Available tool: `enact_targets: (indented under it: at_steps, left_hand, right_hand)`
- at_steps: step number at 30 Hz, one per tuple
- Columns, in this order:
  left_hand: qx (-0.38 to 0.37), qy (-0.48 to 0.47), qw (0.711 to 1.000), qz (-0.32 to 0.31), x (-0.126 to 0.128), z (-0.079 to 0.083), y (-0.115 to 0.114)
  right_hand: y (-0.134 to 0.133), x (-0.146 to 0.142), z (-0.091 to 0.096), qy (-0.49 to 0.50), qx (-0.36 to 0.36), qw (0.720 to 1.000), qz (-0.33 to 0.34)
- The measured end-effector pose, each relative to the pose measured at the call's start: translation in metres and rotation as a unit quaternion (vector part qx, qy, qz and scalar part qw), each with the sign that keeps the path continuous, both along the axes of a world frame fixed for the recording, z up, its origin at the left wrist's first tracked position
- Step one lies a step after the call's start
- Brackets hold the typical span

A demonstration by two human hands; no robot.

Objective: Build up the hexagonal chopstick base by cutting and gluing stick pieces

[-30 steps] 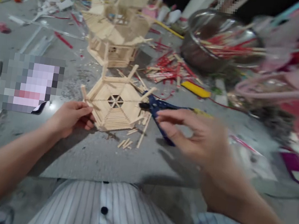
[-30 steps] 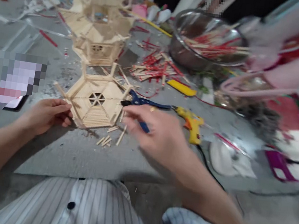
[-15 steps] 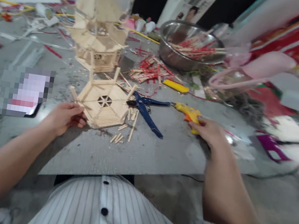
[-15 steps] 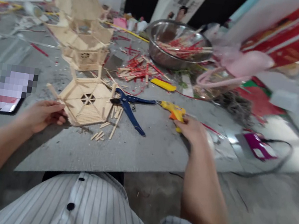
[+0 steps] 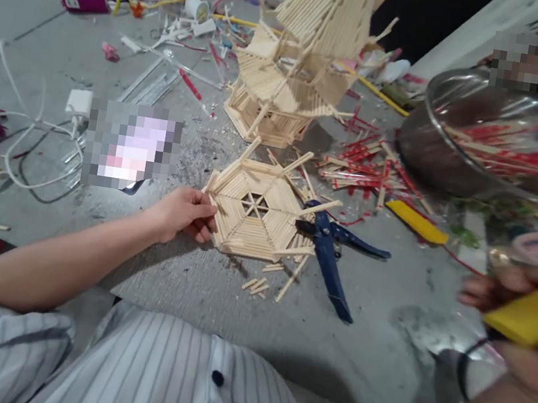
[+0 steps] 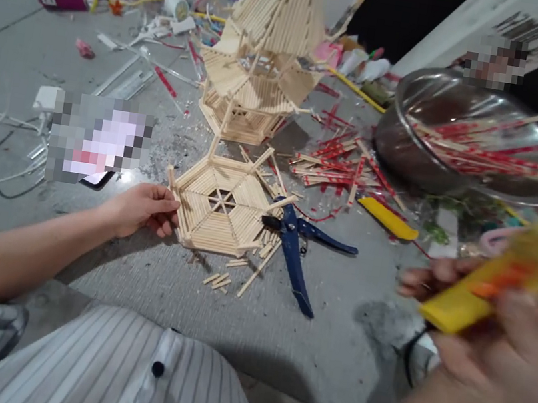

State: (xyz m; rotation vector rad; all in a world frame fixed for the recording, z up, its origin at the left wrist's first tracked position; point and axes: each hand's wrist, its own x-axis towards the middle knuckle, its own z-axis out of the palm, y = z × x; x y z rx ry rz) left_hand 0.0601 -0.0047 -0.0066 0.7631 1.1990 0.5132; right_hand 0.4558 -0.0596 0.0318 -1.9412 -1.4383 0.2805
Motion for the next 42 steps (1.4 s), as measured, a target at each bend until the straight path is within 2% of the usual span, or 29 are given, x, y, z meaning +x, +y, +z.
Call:
enact_targets:
  at_steps: [1, 2, 4, 7, 10, 15, 19, 23, 26, 42]
  left_hand:
    - [-0.002, 0.0, 1.0, 0.002, 0.0, 0.0, 0.0]
    - [-0.004, -0.001, 1.0, 0.004, 0.0, 0.0, 0.001]
    - [-0.003, -0.004, 1.0, 0.003, 0.0, 0.001, 0.001]
    - [-0.008, -0.006, 1.0, 0.006, 0.0, 0.002, 0.002]
    - [-0.014, -0.009, 1.0, 0.008, -0.001, 0.001, 0.002]
    - [-0.018, -0.016, 1.0, 0.0, -0.001, -0.002, 0.003]
    - [-0.027, -0.009, 1.0, -0.005, 0.0, -0.003, 0.004]
    - [-0.026, -0.008, 1.0, -0.003, 0.0, -0.002, 0.005]
    - [-0.028, -0.006, 1.0, -0.004, 0.001, -0.001, 0.004]
    - [-0.028, -0.011, 1.0, -0.006, 0.001, 0.0, 0.003]
  right_hand:
    - [0.008, -0.02, 0.008, 0.159, -0.017, 0.986, 0.049]
    - [0.017, -0.04, 0.014, 0.241, -0.032, 0.967, 0.075]
    - [0.036, -0.08, 0.023, 0.288, -0.094, 0.943, 0.139]
    - [0.059, -0.12, 0.022, 0.276, -0.168, 0.915, 0.24]
    - [0.071, -0.137, 0.011, 0.249, -0.218, 0.887, 0.321]
    - [0.07, -0.148, 0.0, 0.156, -0.207, 0.889, 0.378]
    - [0.075, -0.155, -0.007, 0.066, -0.211, 0.869, 0.442]
    - [0.087, -0.162, -0.018, 0.039, -0.217, 0.853, 0.472]
    - [0.092, -0.165, -0.021, 0.023, -0.211, 0.859, 0.466]
    - [0.093, -0.177, -0.014, -0.025, -0.224, 0.859, 0.459]
